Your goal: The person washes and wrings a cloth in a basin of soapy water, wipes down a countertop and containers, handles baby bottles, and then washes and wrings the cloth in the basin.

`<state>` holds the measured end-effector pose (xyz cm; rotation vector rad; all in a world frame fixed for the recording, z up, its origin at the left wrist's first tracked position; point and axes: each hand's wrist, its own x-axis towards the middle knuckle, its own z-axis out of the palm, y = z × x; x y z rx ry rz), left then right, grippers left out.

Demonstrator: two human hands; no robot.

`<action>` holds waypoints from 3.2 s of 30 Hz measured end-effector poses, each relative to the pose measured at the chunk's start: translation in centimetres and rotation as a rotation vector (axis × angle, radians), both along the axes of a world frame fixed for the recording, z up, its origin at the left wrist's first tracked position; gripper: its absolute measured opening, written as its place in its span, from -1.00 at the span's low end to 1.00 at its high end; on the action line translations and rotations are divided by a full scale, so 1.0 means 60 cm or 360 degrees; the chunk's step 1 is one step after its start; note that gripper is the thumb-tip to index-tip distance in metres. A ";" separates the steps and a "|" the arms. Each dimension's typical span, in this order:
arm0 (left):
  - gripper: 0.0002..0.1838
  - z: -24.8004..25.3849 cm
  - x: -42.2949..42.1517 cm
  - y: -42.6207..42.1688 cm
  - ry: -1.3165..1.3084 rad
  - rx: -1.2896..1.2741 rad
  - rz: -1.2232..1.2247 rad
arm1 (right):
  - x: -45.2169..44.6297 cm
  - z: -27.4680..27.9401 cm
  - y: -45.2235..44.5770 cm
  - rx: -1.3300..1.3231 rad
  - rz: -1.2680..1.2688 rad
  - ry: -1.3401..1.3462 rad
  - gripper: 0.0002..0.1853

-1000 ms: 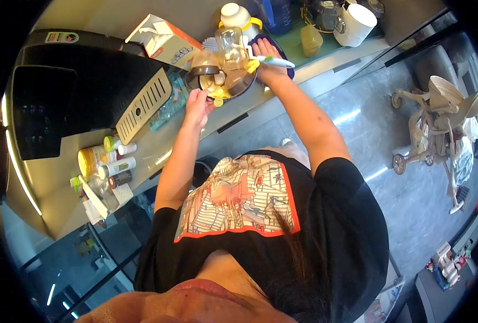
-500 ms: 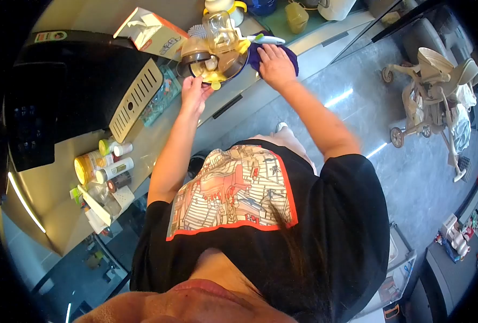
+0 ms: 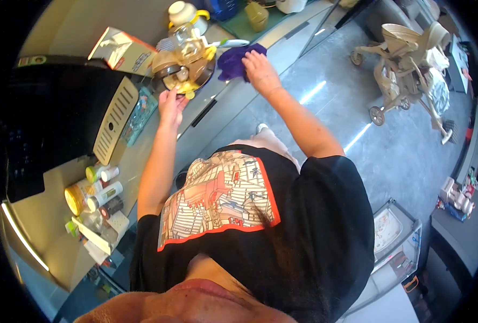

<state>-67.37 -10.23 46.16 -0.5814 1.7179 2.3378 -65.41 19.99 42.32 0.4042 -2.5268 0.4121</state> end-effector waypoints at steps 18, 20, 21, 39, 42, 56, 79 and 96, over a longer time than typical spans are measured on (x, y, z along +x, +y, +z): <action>-0.61 0.020 0.059 -0.018 -0.0052 -0.0138 0.0206 | -0.245 0.000 0.467 0.0298 -0.0369 0.0137 -0.78; -0.62 0.024 0.076 -0.017 -0.0088 -0.0166 0.0265 | -0.268 -0.004 0.512 0.0392 -0.0569 0.0104 -0.75; -0.63 0.026 0.082 -0.017 -0.0104 -0.0180 0.0299 | -0.278 0.005 0.529 0.0416 -0.0642 -0.0052 -0.72; -0.76 0.034 0.104 0.006 -0.0038 -0.0142 -0.0207 | -0.130 -0.054 0.220 -0.0799 -0.1021 0.0153 -0.83; -0.78 0.034 0.110 -0.015 -0.0086 -0.0151 -0.0321 | -0.088 -0.061 0.188 -0.0527 -0.0693 0.0336 -0.84; -0.78 0.003 0.166 -0.145 -0.0114 -0.0169 -0.0460 | -0.015 -0.154 0.020 -0.0373 -0.0722 -0.0522 -0.82; -0.78 -0.045 0.208 -0.223 0.0070 -0.0179 -0.0928 | 0.207 -0.068 -0.464 -0.1582 -0.1012 -0.0531 -0.69; -0.71 -0.070 0.551 0.145 0.0506 -0.0564 -0.2245 | 0.755 -0.047 -0.260 -0.2618 -0.0974 -0.0336 -0.50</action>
